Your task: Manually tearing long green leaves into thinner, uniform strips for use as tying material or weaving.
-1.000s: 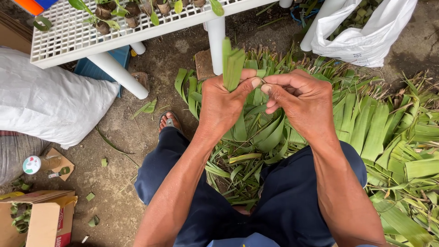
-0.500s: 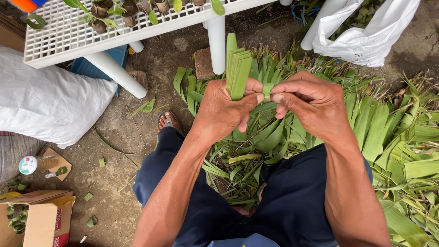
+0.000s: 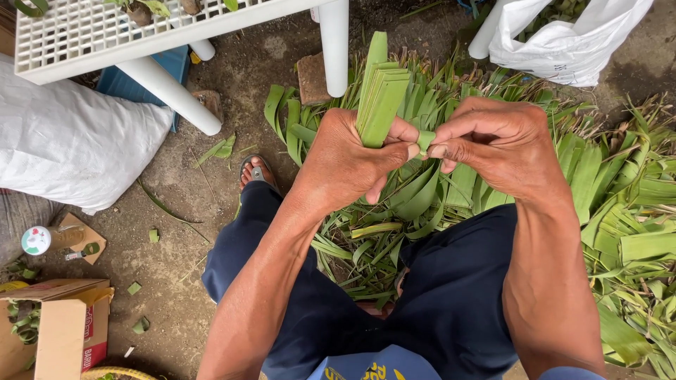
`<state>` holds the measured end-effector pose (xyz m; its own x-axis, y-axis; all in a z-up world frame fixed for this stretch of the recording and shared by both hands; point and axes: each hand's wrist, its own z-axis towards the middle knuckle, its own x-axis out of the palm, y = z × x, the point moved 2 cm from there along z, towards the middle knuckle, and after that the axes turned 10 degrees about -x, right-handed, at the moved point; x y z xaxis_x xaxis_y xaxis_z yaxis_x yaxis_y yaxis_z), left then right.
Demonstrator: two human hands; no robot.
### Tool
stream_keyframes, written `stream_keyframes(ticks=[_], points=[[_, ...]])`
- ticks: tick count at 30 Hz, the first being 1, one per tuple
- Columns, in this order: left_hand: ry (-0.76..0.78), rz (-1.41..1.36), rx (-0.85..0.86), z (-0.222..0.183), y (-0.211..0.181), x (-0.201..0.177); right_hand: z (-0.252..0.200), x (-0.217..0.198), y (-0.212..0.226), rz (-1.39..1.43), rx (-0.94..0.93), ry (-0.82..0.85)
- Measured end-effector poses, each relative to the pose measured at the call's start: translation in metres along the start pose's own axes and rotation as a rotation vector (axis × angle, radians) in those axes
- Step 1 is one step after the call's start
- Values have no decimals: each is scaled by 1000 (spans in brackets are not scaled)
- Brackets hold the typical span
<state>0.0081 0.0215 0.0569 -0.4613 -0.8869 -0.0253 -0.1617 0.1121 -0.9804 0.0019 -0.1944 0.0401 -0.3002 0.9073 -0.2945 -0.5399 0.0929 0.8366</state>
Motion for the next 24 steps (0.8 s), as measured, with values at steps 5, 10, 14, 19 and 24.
stream_keyframes(ticks=[5, 10, 14, 19, 24], points=[[-20, 26, -98, 0, -5, 0, 3, 4, 5, -45, 25, -12], [-34, 12, -26, 5, 1, 0, 5, 8, 4, 0, 97, -75], [-68, -33, -9, 11, 11, -3, 6, 9, 1, 90, 72, -106], [-308, 213, 114, 16, 10, 12, 7, 27, -7, 2, 51, -238], [-541, 760, 316, 19, 26, 25, 0, 32, -25, -79, 116, -344]])
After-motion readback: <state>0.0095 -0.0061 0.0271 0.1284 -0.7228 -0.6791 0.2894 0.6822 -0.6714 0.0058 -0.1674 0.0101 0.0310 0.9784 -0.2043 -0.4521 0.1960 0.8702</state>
